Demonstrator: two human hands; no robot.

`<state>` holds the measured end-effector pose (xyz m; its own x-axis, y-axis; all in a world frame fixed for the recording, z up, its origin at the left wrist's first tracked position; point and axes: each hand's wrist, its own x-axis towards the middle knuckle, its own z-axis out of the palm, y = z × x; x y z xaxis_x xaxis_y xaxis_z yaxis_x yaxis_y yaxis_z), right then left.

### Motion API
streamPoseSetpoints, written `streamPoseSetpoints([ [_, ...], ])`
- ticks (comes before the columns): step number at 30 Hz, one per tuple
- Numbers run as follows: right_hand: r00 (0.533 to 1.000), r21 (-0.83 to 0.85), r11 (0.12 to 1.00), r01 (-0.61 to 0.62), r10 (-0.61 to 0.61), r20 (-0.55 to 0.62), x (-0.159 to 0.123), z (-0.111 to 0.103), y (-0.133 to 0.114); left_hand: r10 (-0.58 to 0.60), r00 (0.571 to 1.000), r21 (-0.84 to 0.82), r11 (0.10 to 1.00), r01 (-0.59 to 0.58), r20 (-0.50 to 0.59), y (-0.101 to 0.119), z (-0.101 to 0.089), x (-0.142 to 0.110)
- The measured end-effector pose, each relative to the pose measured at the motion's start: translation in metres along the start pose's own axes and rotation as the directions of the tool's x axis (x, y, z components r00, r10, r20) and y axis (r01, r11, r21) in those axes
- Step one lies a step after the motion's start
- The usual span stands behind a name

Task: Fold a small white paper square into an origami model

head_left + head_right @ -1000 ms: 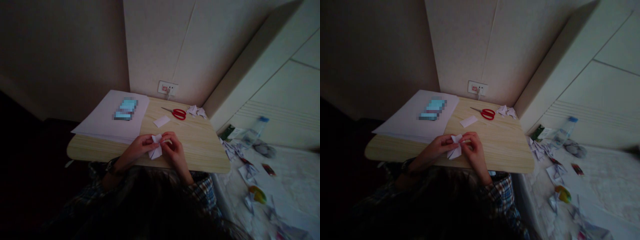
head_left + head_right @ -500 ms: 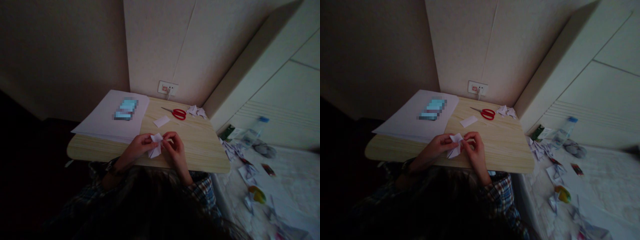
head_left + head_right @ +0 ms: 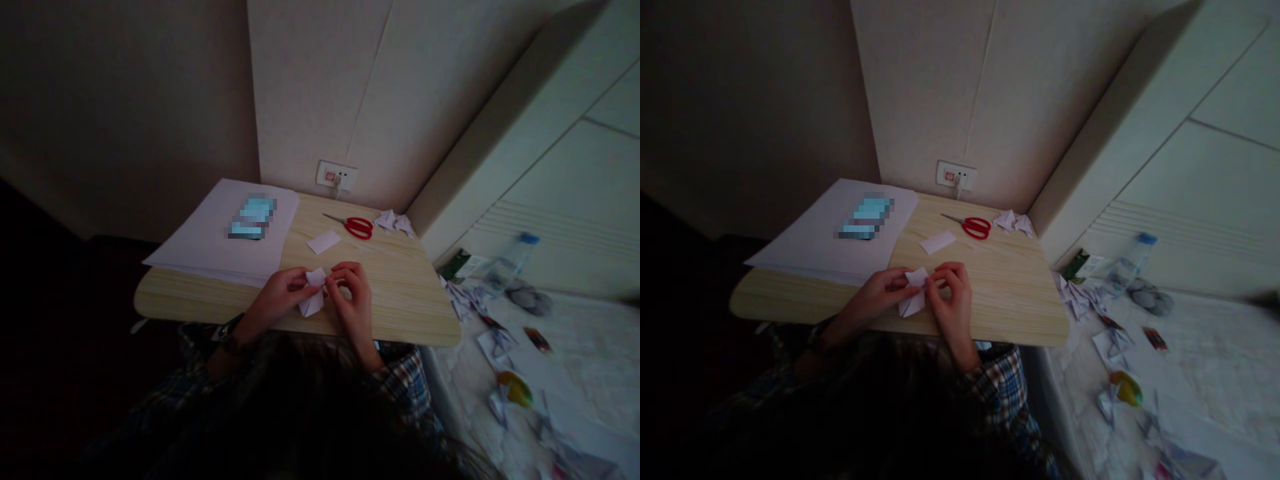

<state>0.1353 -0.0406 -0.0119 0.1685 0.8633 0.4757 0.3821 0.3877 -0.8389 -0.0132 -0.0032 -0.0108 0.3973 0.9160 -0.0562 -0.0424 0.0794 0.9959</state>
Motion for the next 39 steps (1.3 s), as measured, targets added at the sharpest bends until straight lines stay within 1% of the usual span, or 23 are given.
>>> streamPoseSetpoints([
  [6,0.998,-0.008,1.0,0.027,-0.028,-0.053,-0.0003,-0.0006,-0.0007,-0.039,0.998,-0.03,0.999,0.041,0.054,0.0065,0.0001,-0.0012],
  [8,0.998,0.007,1.0,0.006,-0.006,-0.057,-0.0008,0.0,-0.0004,-0.037,0.997,-0.036,0.999,0.04,0.065,0.0076,0.0001,-0.0019],
  [12,0.996,0.091,0.993,-0.081,0.084,-0.024,-0.0024,0.002,0.0008,-0.03,0.996,-0.05,0.998,0.034,0.079,0.0064,-0.0003,-0.0027],
  [15,0.996,0.118,0.989,-0.09,0.092,-0.013,-0.003,0.0028,0.0012,-0.03,0.998,-0.046,0.998,0.033,0.06,0.0066,0.0004,-0.0031],
  [21,1.0,0.154,0.988,-0.023,0.024,-0.007,-0.0032,0.0033,0.002,-0.04,0.999,-0.039,0.998,0.042,0.032,0.0103,0.0031,-0.0037],
  [26,1.0,0.182,0.983,0.02,-0.021,0.003,-0.0036,0.0042,0.0046,-0.02,0.999,0.005,1.0,0.02,-0.027,0.0058,0.0008,-0.0031],
  [28,1.0,0.191,0.982,0.008,-0.008,-0.001,-0.0037,0.0045,0.0054,-0.023,0.999,-0.007,1.0,0.023,-0.027,0.0045,0.0001,-0.0032],
  [30,1.0,0.204,0.979,-0.031,0.031,0.003,-0.0035,0.0045,0.0057,-0.025,0.999,-0.012,1.0,0.024,-0.031,0.0049,0.0001,-0.0036],
  [32,0.997,0.206,0.976,-0.068,0.063,0.034,-0.0031,0.0044,0.0056,-0.017,0.999,0.001,1.0,0.017,-0.041,0.0067,0.0008,-0.0041],
  [35,0.995,0.161,0.984,-0.069,0.057,0.08,-0.002,0.0039,0.0051,-0.005,0.999,0.026,1.0,0.006,-0.044,0.009,0.0021,-0.0045],
  [39,0.996,0.113,0.99,-0.081,0.076,0.053,-0.0016,0.003,0.0045,-0.004,1.0,0.038,0.999,0.005,-0.022,0.0085,0.0029,-0.0041],
])
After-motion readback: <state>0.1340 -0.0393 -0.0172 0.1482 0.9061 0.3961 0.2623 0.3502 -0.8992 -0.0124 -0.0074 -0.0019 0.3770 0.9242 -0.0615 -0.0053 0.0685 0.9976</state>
